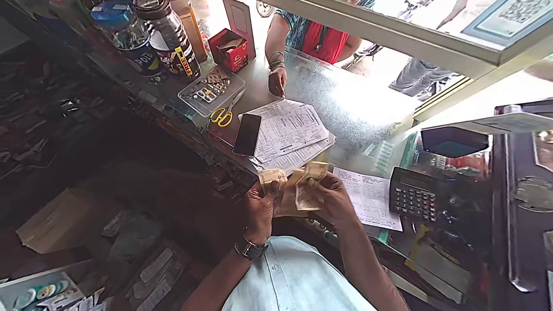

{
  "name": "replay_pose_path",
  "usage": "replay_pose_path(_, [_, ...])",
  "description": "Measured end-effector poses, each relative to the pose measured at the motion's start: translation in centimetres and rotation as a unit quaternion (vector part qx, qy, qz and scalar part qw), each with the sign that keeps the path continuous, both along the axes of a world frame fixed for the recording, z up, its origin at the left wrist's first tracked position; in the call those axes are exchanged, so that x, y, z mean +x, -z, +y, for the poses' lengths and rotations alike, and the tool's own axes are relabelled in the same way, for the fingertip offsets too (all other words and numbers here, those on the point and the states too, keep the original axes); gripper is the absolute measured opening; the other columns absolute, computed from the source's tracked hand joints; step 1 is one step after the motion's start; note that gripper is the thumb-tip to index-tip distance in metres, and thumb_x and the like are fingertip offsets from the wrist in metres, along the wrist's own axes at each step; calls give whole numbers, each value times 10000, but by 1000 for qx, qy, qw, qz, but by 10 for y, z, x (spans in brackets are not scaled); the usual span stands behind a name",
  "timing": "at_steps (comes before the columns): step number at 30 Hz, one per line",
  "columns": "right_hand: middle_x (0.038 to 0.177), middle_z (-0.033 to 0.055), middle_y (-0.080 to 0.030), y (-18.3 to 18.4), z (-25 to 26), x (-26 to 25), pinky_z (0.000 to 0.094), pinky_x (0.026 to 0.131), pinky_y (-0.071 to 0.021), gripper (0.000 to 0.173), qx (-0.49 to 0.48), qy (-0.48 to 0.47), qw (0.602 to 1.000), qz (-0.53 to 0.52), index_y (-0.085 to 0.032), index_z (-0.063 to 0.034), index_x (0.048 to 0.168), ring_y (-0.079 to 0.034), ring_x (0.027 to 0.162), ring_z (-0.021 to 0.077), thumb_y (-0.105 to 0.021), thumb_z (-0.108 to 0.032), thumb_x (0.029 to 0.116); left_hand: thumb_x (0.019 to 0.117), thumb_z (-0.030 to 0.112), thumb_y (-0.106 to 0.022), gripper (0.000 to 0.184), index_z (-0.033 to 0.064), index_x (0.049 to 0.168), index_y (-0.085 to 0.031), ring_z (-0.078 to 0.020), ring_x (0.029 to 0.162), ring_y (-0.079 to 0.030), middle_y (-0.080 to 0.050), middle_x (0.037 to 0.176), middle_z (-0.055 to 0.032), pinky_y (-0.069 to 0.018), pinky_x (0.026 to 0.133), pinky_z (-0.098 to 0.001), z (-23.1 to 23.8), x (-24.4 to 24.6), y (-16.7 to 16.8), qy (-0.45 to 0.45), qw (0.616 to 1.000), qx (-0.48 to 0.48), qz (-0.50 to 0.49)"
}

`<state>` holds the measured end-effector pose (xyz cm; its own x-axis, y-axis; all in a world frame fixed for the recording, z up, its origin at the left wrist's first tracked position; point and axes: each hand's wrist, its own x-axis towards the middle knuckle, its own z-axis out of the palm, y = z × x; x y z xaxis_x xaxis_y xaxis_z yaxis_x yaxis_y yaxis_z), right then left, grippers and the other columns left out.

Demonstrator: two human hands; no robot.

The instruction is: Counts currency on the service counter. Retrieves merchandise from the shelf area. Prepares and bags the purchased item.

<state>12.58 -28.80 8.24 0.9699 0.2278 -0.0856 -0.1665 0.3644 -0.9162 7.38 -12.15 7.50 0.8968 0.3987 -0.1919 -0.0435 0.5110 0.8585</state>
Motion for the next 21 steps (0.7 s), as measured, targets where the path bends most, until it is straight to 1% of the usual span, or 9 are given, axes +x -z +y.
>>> replay_pose_path(4, [975,85,-762,-13,-25,7,336,799,-643,311,23,23,999,-7,-625,-18,1123,-748,847,162,-737,66,845,1010,4,-573,106,-45,1041,-662,-154,797,-743,-747,883,-90,-643,771,-334,3,0,-1,-2,1000,2,13])
replay_pose_path(7, [1121,84,-727,-18,-26,6,332,868,-625,570,6,-42,998,-55,-538,-11,1350,-727,956,161,-769,30,830,1040,45,-520,162,-45,1089,-646,-138,874,-733,-739,941,-79,-628,837,-325,1,-3,0,42,998,35,-7])
replay_pose_path(10, [1246,129,-669,-8,-2,1,363,922,-607,660,-37,-106,990,-84,-397,28,1491,-700,1049,192,-675,56,893,1087,144,-426,313,-69,1282,-545,-139,1052,-688,-702,1127,-99,-573,976,-341,-4,-8,-2,155,984,51,-69])
replay_pose_path(12, [1351,132,-600,4,13,-4,351,979,-581,715,-50,-135,985,-96,-274,20,1547,-662,1145,183,-602,52,913,1025,57,-511,395,-110,1376,-443,-155,1102,-676,-672,1208,-142,-563,999,-334,-8,-10,-6,204,975,61,-70])
replay_pose_path(14, [1427,127,-532,8,22,-8,369,1008,-552,784,1,-171,983,-65,-171,-48,1595,-622,1206,190,-494,47,887,991,-25,-512,436,-119,1405,-410,-136,1125,-666,-659,1241,-153,-545,1020,-299,-9,-9,-7,208,974,77,-48])
replay_pose_path(16, [1360,130,-583,8,22,-5,392,990,-558,740,36,-189,980,-57,-213,-64,1588,-648,1154,199,-504,32,914,997,-41,-471,376,-124,1364,-468,-110,1100,-678,-684,1201,-145,-553,1001,-279,-3,-8,-4,191,963,186,-41])
replay_pose_path(18, [1255,140,-650,4,17,6,397,977,-574,649,22,-198,974,-111,-325,6,1527,-681,1090,205,-629,22,953,949,-26,-475,354,-64,1293,-548,-114,978,-714,-726,1066,-100,-597,884,-311,7,-7,-1,173,904,389,-35])
replay_pose_path(19, [1195,136,-688,2,14,12,384,951,-591,639,-21,-203,967,-151,-396,38,1478,-701,1051,199,-698,21,916,966,3,-498,319,-41,1278,-543,-139,912,-726,-728,1002,-91,-610,820,-349,11,-8,-1,162,872,461,-32])
replay_pose_path(21, [1029,40,-740,-9,8,21,271,836,-600,461,-188,-214,936,-204,-618,1,1299,-706,913,86,-767,-53,866,978,24,-510,335,-43,1305,-476,-167,846,-729,-719,941,-86,-619,762,-385,15,-12,2,151,846,510,-34])
